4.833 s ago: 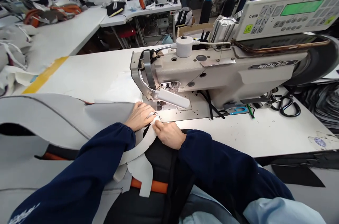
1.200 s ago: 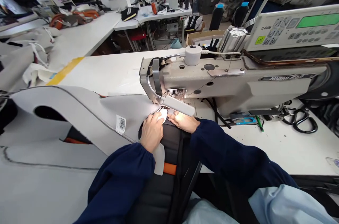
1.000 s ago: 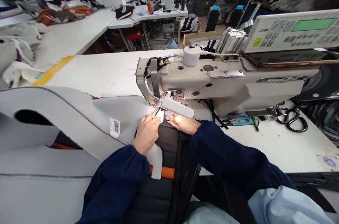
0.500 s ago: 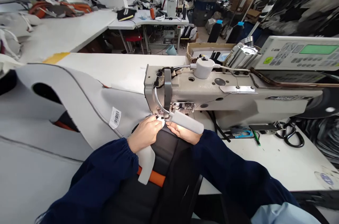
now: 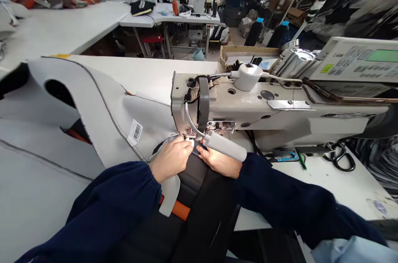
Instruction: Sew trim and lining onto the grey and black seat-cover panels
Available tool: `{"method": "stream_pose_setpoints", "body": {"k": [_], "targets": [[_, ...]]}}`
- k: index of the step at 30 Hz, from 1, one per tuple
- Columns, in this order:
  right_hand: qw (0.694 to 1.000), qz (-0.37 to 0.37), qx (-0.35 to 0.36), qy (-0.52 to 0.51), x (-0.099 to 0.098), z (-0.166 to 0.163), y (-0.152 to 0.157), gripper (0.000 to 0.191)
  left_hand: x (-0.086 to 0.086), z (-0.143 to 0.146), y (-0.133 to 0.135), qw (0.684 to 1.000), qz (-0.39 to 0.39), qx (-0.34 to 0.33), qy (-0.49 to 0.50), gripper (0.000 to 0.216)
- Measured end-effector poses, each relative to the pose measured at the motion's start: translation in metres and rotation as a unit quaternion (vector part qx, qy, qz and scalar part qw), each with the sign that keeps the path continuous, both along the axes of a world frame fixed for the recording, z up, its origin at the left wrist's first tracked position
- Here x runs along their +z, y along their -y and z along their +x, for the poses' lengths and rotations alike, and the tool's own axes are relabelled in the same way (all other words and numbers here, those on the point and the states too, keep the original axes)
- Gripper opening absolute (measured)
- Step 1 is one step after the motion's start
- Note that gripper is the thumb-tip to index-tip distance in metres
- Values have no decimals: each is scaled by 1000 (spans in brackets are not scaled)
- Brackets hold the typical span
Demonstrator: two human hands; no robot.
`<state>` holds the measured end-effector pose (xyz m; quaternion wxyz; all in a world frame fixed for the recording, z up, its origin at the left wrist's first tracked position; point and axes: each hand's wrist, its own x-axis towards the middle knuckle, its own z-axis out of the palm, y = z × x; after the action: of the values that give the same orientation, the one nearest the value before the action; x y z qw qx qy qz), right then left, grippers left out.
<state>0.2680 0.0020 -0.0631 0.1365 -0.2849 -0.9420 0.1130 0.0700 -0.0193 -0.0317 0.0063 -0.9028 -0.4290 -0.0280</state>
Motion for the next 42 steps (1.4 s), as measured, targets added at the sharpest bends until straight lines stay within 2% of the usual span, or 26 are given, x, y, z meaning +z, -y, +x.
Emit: {"method": "stream_pose_setpoints", "body": {"k": [2, 4, 6, 8, 12, 17, 21, 24, 28, 34, 37, 39, 42], "targets": [[994, 3, 110, -2, 5, 7, 6, 40, 0, 4, 5, 1000, 8, 29, -4, 23], [973, 9, 231, -10, 5, 14, 17, 56, -2, 7, 9, 999, 11, 48, -18, 23], [956, 26, 292, -10, 0, 17, 34, 72, -5, 8, 10, 998, 6, 54, -32, 25], [956, 43, 291, 6, -4, 13, 51, 74, -7, 7, 10, 998, 0, 56, -40, 30], [974, 28, 223, 29, -8, -9, 71, 66, -4, 7, 8, 996, -28, 57, -57, 33], [985, 15, 169, 1, -8, -28, 79, 63, -5, 21, 17, 989, -40, 129, -52, 33], [984, 22, 176, -8, -11, -23, 73, 61, -23, 23, 26, 976, -17, 211, 44, 34], [976, 19, 215, 4, -12, -10, 63, 56, -38, 18, 27, 964, 7, 231, 132, 34], [977, 11, 215, 6, -10, 0, 58, 53, -46, 15, 27, 970, 60, 184, 148, 34], [985, -22, 168, 25, -8, -12, 70, 53, -45, 15, 21, 977, 107, 118, 142, 34], [988, -19, 152, 31, -5, -18, 66, 55, -45, 8, 13, 979, 116, 84, 144, 35], [980, -8, 196, 41, -1, -17, 55, 57, -44, 2, 8, 979, 112, 63, 156, 33], [952, 13, 300, 57, 1, -10, 37, 57, -41, -6, 3, 978, 90, 48, 183, 31]]}}
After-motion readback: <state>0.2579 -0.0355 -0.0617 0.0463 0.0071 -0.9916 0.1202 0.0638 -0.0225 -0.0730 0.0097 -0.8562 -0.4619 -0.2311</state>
